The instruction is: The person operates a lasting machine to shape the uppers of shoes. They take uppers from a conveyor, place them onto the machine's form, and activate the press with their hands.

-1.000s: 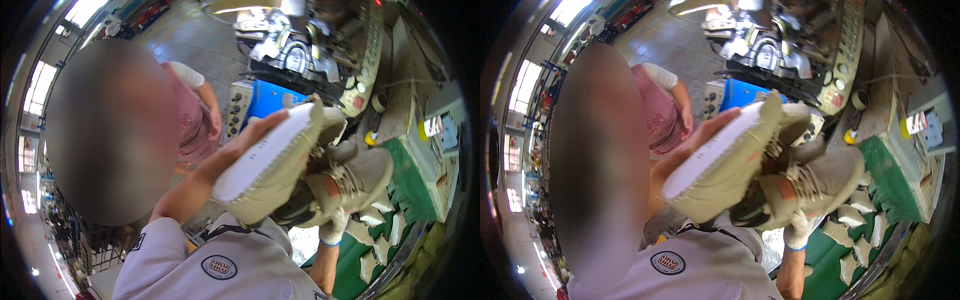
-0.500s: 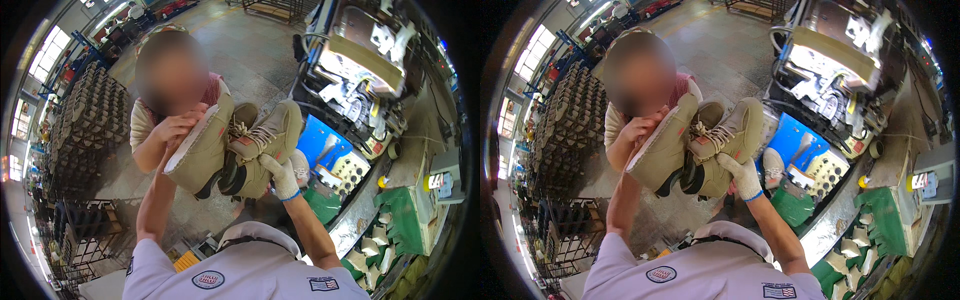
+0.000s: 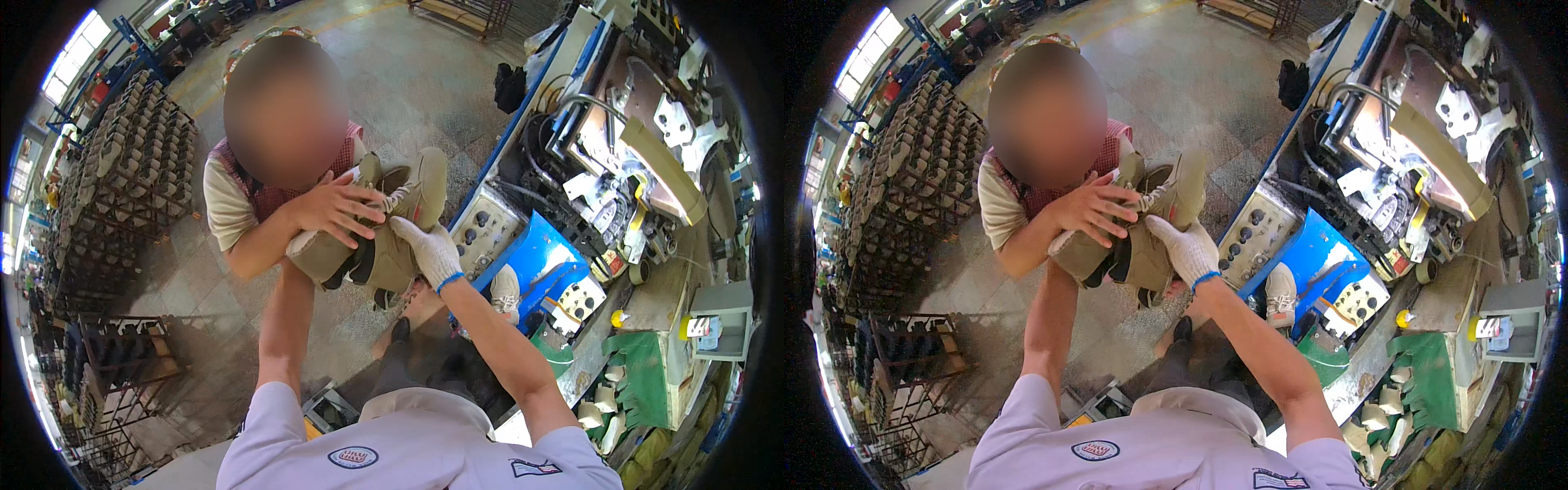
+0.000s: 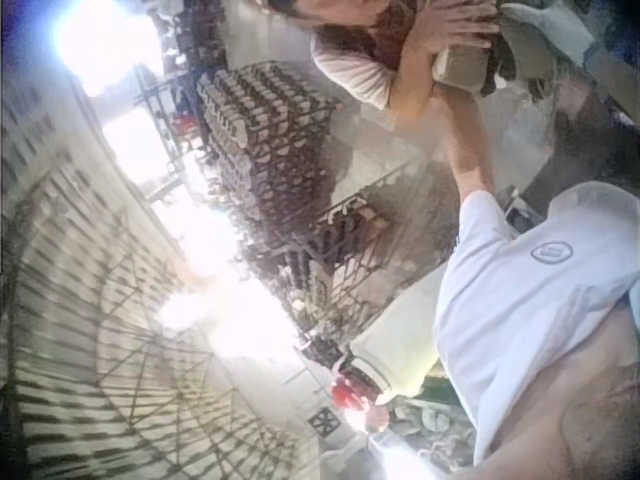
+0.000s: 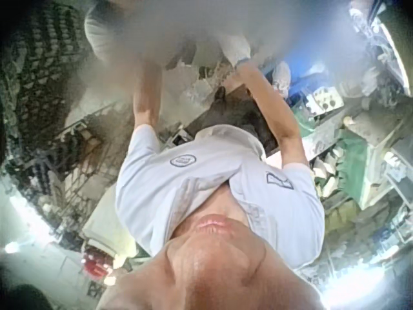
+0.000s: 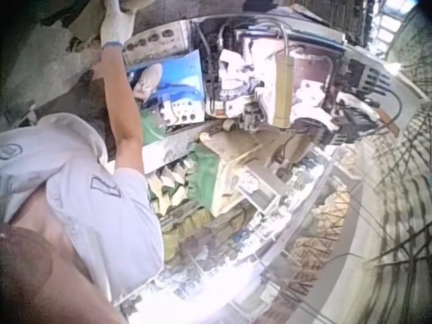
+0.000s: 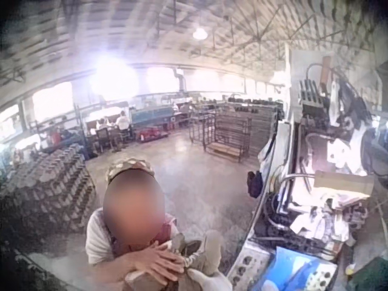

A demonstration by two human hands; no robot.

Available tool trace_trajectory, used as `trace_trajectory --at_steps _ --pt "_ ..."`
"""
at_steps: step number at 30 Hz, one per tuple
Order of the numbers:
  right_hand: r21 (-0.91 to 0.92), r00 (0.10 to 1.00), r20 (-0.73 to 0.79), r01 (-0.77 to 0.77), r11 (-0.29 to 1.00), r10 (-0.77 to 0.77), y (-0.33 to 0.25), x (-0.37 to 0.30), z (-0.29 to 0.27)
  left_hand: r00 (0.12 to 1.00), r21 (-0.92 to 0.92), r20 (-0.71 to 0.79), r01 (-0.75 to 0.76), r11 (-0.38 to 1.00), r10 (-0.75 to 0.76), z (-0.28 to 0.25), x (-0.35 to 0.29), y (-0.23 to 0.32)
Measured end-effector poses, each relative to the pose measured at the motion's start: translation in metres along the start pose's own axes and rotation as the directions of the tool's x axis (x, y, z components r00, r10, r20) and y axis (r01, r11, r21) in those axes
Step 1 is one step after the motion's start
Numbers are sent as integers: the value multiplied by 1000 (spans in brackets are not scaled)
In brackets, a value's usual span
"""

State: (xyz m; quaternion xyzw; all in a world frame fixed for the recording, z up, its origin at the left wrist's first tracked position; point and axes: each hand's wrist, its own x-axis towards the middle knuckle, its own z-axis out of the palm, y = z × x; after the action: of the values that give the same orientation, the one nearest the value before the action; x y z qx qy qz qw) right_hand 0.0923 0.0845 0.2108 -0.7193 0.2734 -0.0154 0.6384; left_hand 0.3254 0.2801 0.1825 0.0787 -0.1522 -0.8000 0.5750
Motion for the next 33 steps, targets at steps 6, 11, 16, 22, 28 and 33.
trace_trajectory --at_steps 6,11,16,22,28,33 --pt "-362 998 40 61 930 -50 -58 34 44 407 -123 -77 -910 396 910 -119 -95 -86" --pt "-363 973 -135 125 923 -185 -60 65 31 -383 784 -613 -398 476 691 -134 -81 -230" --pt "-434 864 -183 357 827 -468 -62 78 33 -285 657 -751 -225 720 596 -27 23 -294" --pt "-366 730 -167 578 729 -662 -74 12 7 186 707 -690 -37 707 700 23 85 -296" --pt "-168 499 -178 834 526 -848 -79 -129 -88 581 918 -397 253 306 710 86 203 -237" --pt "-477 583 -316 584 657 -748 37 -238 -231 693 942 217 36 -334 688 102 362 -285"
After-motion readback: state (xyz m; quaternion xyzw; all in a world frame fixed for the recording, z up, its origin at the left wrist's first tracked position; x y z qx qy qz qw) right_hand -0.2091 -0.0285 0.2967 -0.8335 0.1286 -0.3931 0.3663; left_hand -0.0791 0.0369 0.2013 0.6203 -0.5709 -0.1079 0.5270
